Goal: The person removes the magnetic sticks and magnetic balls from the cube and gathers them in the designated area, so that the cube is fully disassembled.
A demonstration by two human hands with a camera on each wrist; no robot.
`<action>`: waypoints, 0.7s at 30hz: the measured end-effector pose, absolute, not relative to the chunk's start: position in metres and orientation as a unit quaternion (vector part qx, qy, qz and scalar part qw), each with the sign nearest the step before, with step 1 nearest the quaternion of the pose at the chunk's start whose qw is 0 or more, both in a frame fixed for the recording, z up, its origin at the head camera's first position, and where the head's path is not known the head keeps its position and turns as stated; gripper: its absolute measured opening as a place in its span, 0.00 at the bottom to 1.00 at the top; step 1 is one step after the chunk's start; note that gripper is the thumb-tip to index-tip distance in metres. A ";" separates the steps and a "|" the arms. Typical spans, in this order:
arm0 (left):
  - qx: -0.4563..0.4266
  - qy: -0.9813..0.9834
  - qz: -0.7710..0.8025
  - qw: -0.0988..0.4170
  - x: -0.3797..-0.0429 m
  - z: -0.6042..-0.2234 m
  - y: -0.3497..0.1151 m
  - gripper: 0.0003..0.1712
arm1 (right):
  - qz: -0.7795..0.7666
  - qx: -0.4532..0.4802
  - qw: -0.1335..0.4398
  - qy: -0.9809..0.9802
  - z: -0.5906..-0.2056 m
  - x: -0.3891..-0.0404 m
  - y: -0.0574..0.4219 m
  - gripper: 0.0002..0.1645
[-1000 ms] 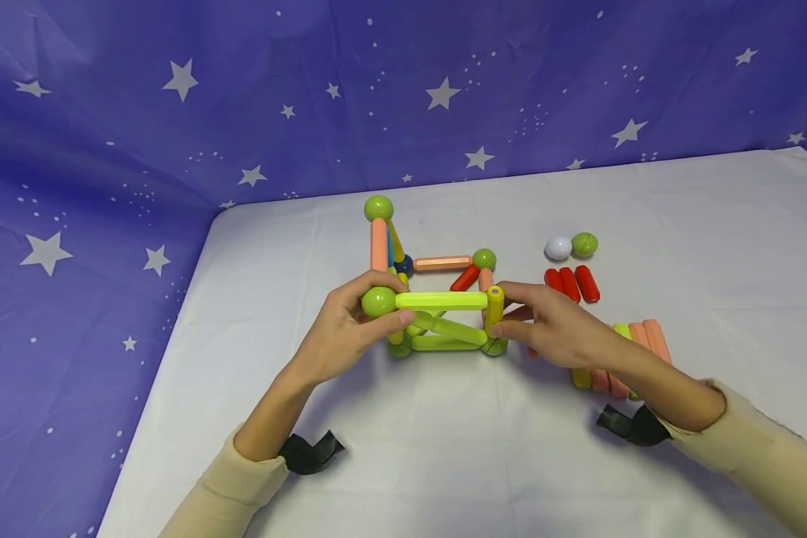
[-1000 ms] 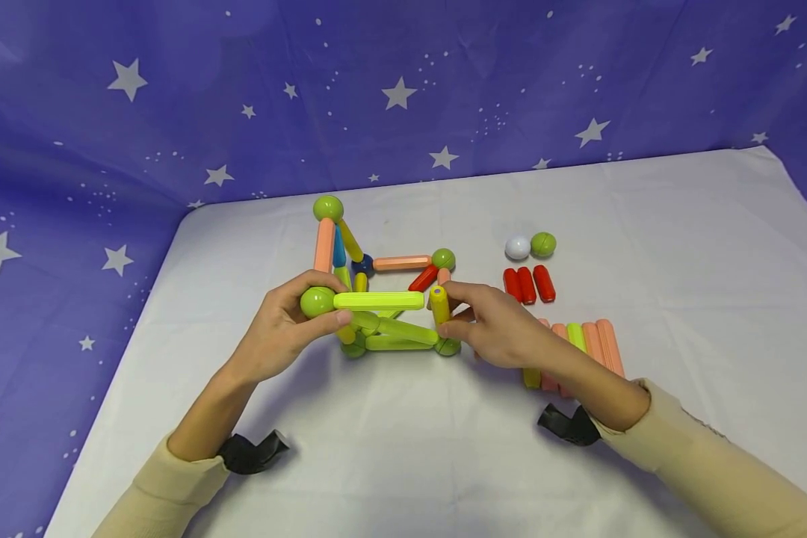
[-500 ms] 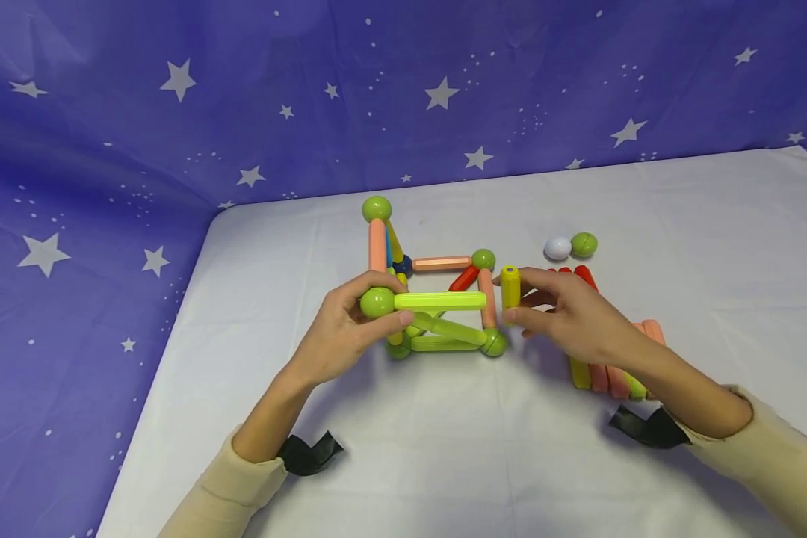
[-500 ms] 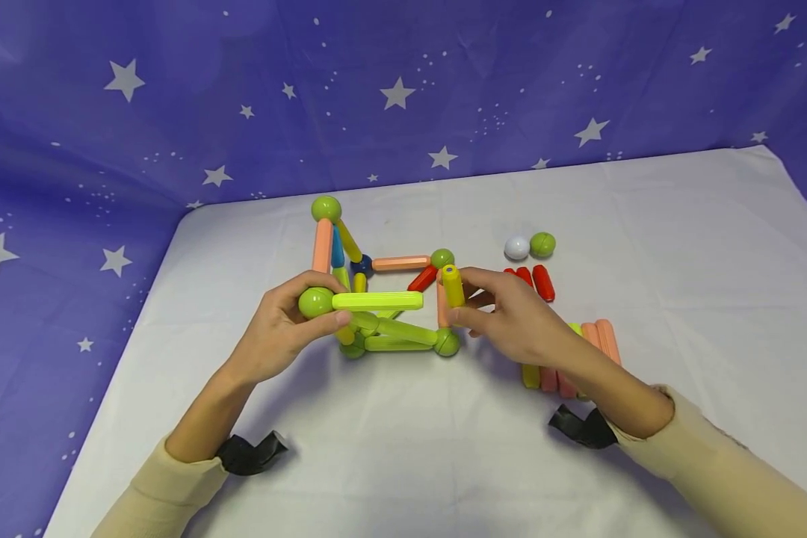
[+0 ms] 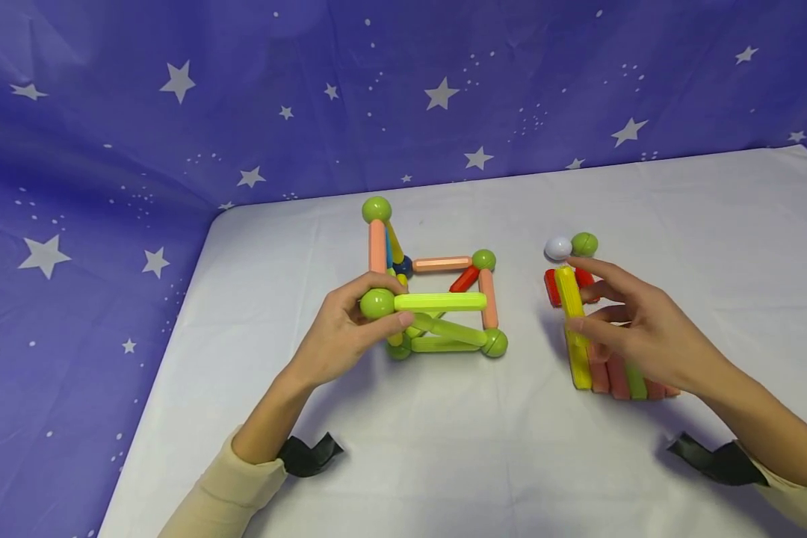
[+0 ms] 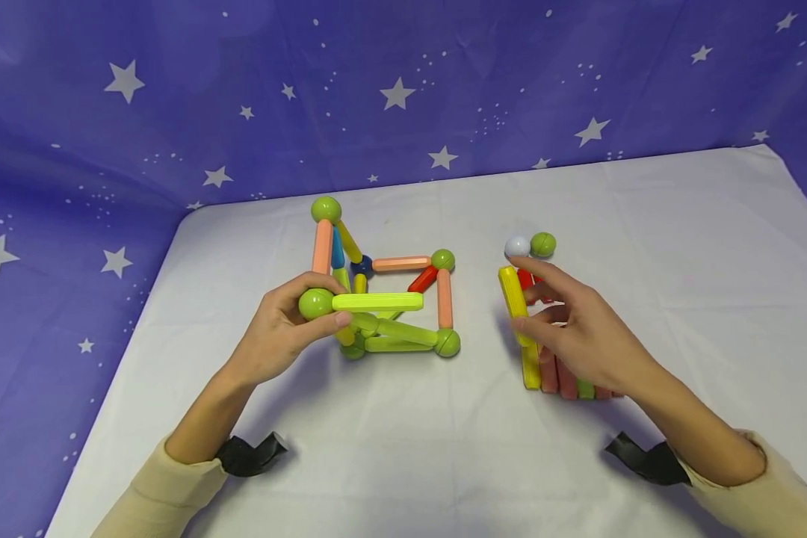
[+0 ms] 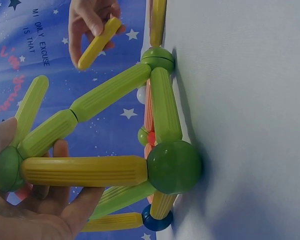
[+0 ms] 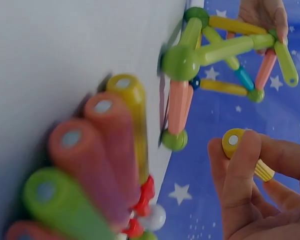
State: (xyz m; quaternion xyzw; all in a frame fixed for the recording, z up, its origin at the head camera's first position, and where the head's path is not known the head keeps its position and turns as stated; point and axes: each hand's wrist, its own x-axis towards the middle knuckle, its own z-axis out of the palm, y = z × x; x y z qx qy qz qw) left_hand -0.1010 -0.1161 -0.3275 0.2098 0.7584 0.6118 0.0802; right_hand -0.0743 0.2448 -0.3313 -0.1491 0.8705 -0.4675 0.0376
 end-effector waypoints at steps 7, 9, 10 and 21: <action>0.210 0.762 0.607 0.079 -0.101 -0.328 -0.116 0.13 | -0.468 -0.096 0.035 0.878 -0.336 -0.062 0.270 0.42; 0.212 0.763 0.605 0.078 -0.101 -0.327 -0.116 0.13 | -0.455 -0.084 0.035 0.886 -0.338 -0.060 0.276 0.42; 0.212 0.763 0.605 0.077 -0.101 -0.327 -0.116 0.13 | -0.449 -0.082 0.035 0.889 -0.339 -0.059 0.280 0.42; 0.213 0.762 0.607 0.076 -0.100 -0.328 -0.116 0.13 | -0.364 -0.058 0.037 0.929 -0.351 -0.053 0.315 0.39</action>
